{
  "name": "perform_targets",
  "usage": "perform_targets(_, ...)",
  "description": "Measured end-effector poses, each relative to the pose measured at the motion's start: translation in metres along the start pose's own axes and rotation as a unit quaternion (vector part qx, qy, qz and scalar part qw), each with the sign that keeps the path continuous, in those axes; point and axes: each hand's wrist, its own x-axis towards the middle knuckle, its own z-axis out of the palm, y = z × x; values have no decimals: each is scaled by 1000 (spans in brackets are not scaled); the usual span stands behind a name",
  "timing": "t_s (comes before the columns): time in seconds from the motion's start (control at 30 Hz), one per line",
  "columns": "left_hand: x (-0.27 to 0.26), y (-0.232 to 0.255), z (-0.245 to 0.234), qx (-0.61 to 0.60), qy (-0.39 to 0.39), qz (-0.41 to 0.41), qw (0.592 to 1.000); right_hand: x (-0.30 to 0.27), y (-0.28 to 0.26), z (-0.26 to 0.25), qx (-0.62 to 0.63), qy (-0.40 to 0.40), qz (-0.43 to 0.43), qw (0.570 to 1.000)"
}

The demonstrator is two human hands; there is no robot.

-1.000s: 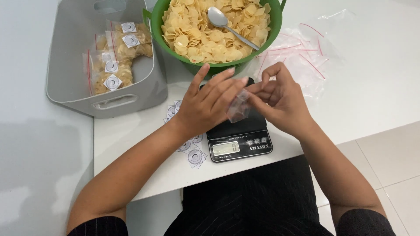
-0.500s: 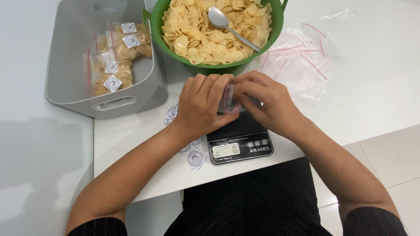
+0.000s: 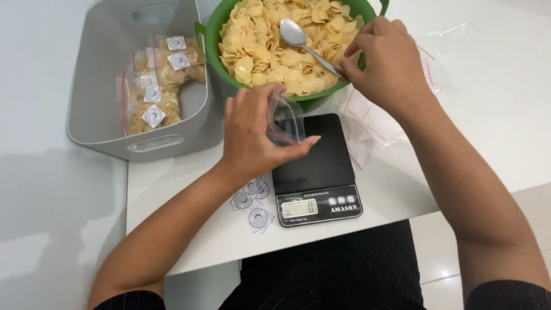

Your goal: Scooping snacks from a bowl into small bags, weighing them on a scale, and sealing them for distribution.

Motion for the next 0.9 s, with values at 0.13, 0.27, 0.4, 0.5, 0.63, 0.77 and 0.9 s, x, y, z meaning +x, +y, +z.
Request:
perform_targets(0.13, 2, 1, -2, -17, -16, -20, 1000, 15, -8, -5, 11, -46, 18, 999)
perform_targets(0.27, 4, -1, -3, -8, -28, -10, 1000, 20, -18, -5, 34, -84, 42, 995)
perform_targets(0.4, 22, 1, -18, 17, -31, -20, 999, 26, -19, 2, 14, -98, 23, 995)
perform_targets(0.5, 47, 8, -32, 20, -39, -56, 997, 33, -27, -4, 100, -97, 75, 987)
perform_targets(0.63, 81, -2, -31, 49, -50, -57, 996, 41, -25, -2, 190, 20, 41, 981)
perform_targets(0.77, 110, -14, -28, 70, -65, -95, 991, 56, -22, -5, 221, 216, -43, 950)
perform_targets(0.9, 121, -20, -31, 38, -26, -86, 995, 70, -17, -6, 214, 264, -49, 939)
